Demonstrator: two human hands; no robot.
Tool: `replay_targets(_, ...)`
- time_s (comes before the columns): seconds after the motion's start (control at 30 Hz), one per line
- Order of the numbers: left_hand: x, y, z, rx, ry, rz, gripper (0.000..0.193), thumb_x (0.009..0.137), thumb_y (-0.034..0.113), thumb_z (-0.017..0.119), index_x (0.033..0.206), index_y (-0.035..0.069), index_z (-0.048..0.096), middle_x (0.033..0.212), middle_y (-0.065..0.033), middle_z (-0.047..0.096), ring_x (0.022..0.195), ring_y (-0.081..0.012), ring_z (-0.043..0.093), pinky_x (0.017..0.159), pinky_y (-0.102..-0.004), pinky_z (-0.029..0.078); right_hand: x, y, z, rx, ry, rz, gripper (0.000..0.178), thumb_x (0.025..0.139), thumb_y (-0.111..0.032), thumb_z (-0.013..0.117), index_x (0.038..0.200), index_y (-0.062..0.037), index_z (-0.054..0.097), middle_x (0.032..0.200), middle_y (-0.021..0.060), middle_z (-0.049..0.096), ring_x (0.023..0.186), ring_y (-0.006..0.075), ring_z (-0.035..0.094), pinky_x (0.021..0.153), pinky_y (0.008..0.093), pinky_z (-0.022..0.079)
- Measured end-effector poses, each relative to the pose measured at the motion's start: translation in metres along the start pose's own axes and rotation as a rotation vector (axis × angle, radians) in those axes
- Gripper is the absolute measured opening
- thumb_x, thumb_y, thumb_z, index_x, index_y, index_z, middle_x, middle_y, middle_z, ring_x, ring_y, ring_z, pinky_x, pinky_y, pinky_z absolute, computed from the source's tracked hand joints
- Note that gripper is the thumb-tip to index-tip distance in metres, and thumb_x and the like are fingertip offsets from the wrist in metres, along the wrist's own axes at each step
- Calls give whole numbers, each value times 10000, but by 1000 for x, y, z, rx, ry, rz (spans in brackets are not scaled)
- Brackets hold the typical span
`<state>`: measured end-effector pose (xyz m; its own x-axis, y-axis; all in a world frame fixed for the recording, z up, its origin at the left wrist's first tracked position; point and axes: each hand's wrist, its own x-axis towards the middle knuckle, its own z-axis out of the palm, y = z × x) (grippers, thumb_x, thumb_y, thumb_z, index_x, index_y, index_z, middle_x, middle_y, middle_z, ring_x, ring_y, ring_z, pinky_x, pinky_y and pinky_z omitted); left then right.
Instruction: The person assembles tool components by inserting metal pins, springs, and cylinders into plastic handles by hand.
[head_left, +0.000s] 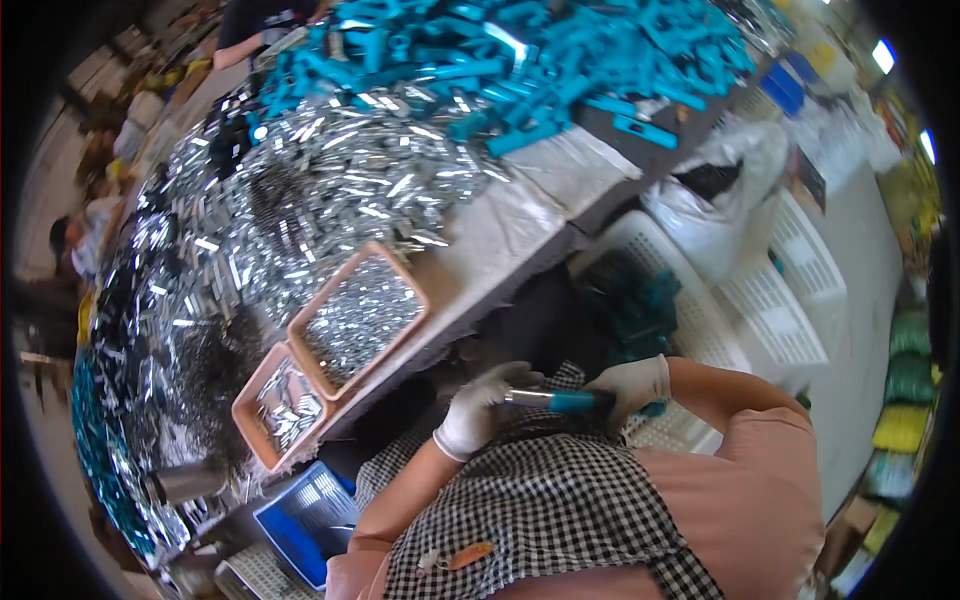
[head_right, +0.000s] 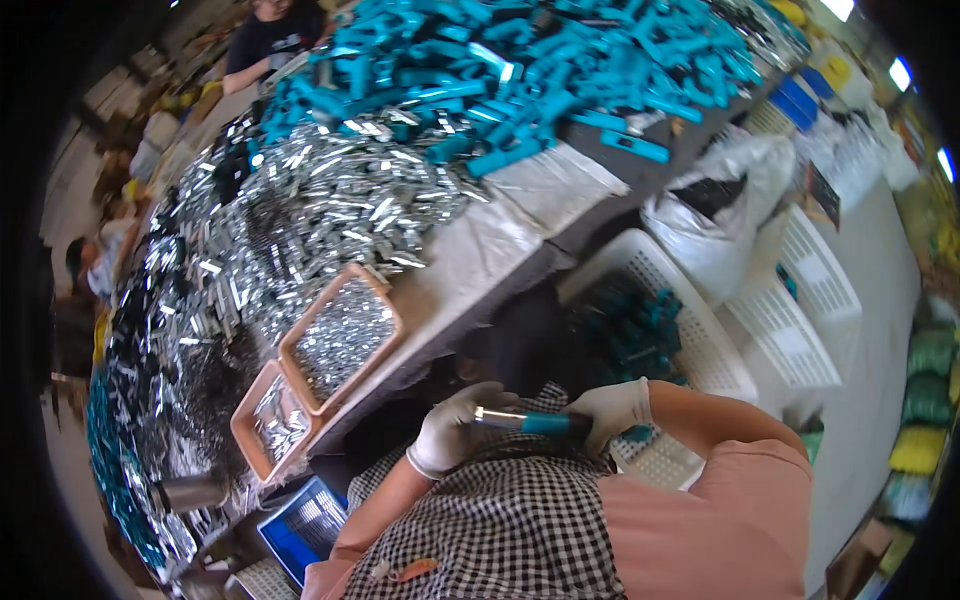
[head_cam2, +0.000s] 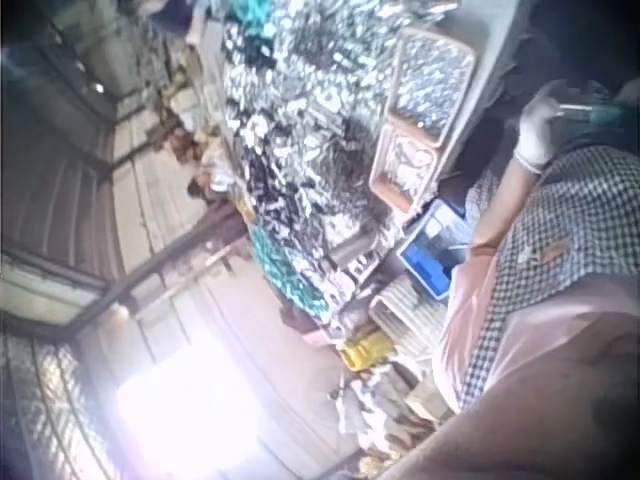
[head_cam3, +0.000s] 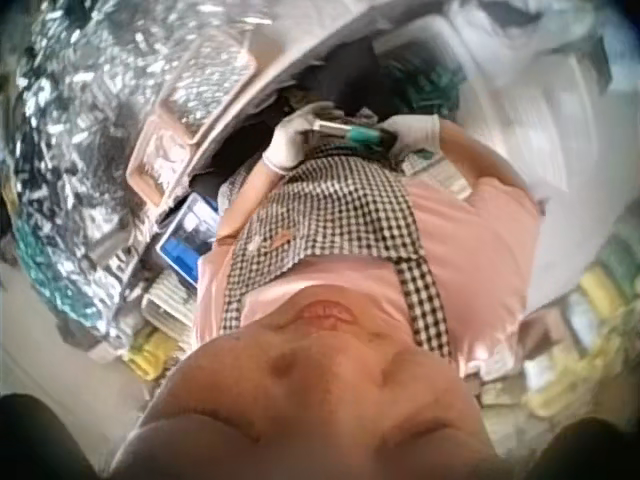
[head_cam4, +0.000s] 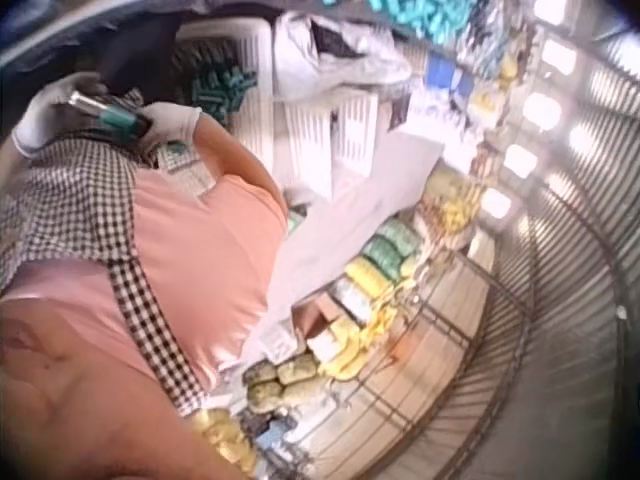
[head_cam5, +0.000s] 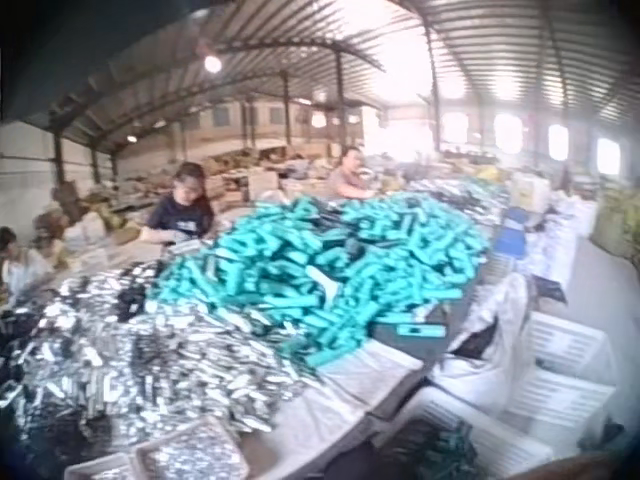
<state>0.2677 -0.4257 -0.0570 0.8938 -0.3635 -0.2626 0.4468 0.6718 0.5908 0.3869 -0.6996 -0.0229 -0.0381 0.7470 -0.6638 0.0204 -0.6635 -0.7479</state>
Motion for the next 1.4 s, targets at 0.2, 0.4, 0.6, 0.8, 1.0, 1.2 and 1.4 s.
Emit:
replay_targets(0.2, 26, 71, 64, 1943, 187, 977, 541, 718, 213, 816, 1193, 35, 628, 1243, -139, 603, 1204, -349, 556, 1063, -483, 439, -36, 138, 51, 209, 855, 269, 406, 686, -167, 753, 1049, -10, 664, 894, 139, 705, 850, 253, 671, 777, 363, 519)
replay_targets(0.4, 51, 110, 18, 2238, 784, 705, 423, 774, 148, 738, 1159, 20, 618, 1237, -185, 575, 1244, -437, 464, 1070, -541, 368, -6, 185, 2, -211, 767, 718, 353, 798, -155, 624, 1110, 6, 663, 1057, 244, 693, 1023, 379, 673, 842, 427, 547)
replay_targets(0.6, 55, 113, 12, 2217, 929, 676, 432, 744, 163, 746, 1148, 44, 650, 1196, -184, 581, 1224, -406, 476, 1069, -528, 377, 100, 205, -67, -329, 791, 743, 382, 835, -130, 612, 1196, -9, 641, 1111, 209, 698, 1039, 350, 682, 841, 432, 559)
replay_targets(0.8, 57, 108, 6, 2206, 951, 502, 581, 756, 326, 767, 1225, 24, 605, 1263, -206, 525, 1233, -388, 450, 1096, -563, 310, 157, 266, -46, -522, 685, 841, 377, 936, -286, 564, 1268, -121, 634, 1330, 134, 623, 1235, 285, 602, 1017, 422, 447)
replay_targets(1.0, 44, 109, 10, 2157, 1013, 585, 498, 740, 307, 759, 1135, 39, 617, 1243, -178, 536, 1234, -381, 460, 1089, -566, 327, 140, 230, -49, -855, 747, 749, 474, 899, -298, 565, 1331, -104, 541, 1368, 121, 553, 1276, 309, 507, 1072, 478, 370)
replay_targets(1.2, 32, 116, 16, 1794, 865, 859, 437, 731, 198, 773, 1107, 43, 614, 1231, -156, 578, 1212, -345, 521, 1051, -499, 414, 86, 144, -57, -389, 1535, -246, 111, 826, -42, 657, 915, 22, 674, 910, 189, 672, 840, 364, 652, 771, 432, 525)
replay_targets(1.4, -23, 210, -38, 1686, 1359, 766, 532, 853, 293, 732, 1276, 26, 550, 1134, -199, 630, 1015, -340, 646, 879, -440, 540, 53, -36, -31, -337, 1442, -753, 93, 766, 38, 612, 849, 7, 639, 832, 163, 635, 743, 333, 611, 695, 403, 502)
